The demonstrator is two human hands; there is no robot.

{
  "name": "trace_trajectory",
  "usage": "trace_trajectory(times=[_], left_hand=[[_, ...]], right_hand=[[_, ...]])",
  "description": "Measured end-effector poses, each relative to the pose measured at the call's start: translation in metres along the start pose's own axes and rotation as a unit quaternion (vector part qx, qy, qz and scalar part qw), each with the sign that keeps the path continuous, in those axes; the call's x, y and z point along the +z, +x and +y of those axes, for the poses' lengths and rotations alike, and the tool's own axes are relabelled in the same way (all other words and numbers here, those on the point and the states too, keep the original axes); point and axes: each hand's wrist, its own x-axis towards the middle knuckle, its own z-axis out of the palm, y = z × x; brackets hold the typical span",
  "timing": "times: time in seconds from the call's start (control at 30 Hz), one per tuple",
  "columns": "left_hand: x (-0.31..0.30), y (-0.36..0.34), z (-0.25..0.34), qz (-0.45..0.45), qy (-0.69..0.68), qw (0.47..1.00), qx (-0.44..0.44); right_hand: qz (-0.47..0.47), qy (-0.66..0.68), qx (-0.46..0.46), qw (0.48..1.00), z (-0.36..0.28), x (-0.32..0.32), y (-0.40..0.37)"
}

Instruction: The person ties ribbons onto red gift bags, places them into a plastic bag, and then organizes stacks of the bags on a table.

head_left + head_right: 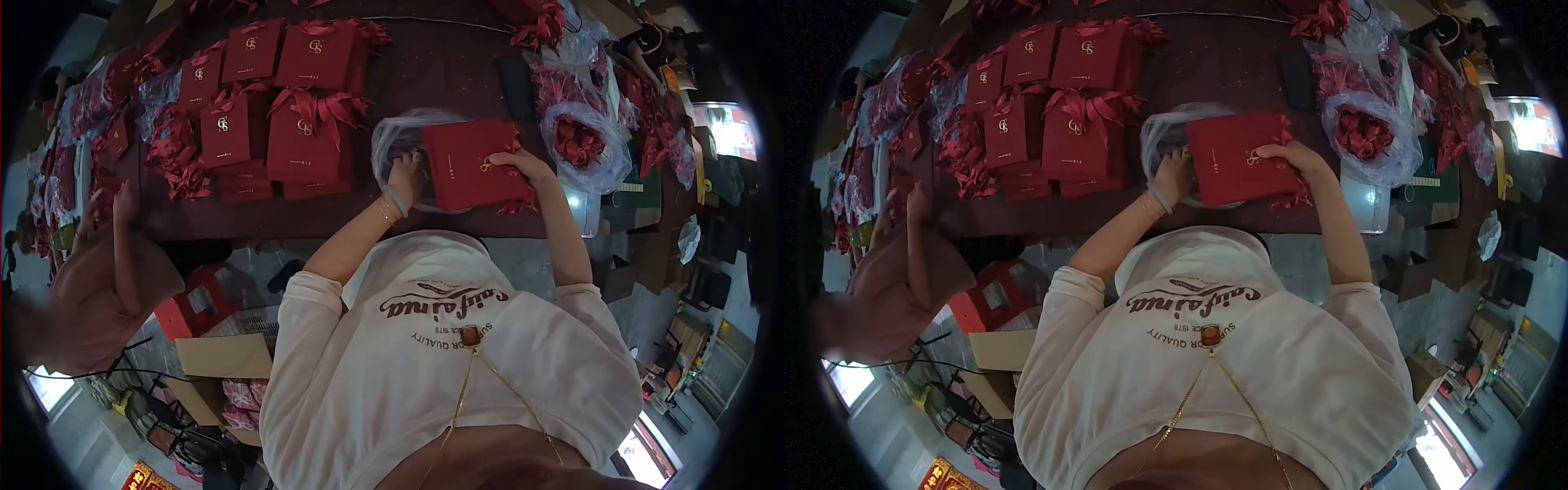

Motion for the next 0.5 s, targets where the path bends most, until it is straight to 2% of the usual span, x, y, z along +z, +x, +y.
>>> trace_trajectory(times=[0.07,0.1,0.17,0.23,0.37,0.5], left_hand=[[-0.007,-0.003,-0.005,0.141,0.002,0.989,0.035],[-0.001,-0.004,-0.005,0.141,0.003,0.99,0.03],[0.014,-0.004,-0.005,0.113,-0.204,0.972,0.032],[0.014,-0.006,-0.005,0.099,-0.166,0.981,0.034],[0.009,-0.013,-0.007,0.067,-0.118,0.988,0.075],[0.012,-0.02,-0.006,0.078,-0.094,0.991,0.06]], right_hand=[[-0.027,-0.026,0.01,0.999,-0.009,0.011,0.004],[-0.015,0.0,-0.012,1.0,-0.014,0.021,0.001],[-0.007,0.022,-0.034,0.999,-0.018,0.025,0.008],[0.009,-0.035,0.008,0.999,-0.012,0.013,0.025],[0.031,-0.045,0.004,0.999,-0.006,0.004,0.027],[-0.054,-0.006,-0.003,0.999,-0.013,0.016,0.017]])
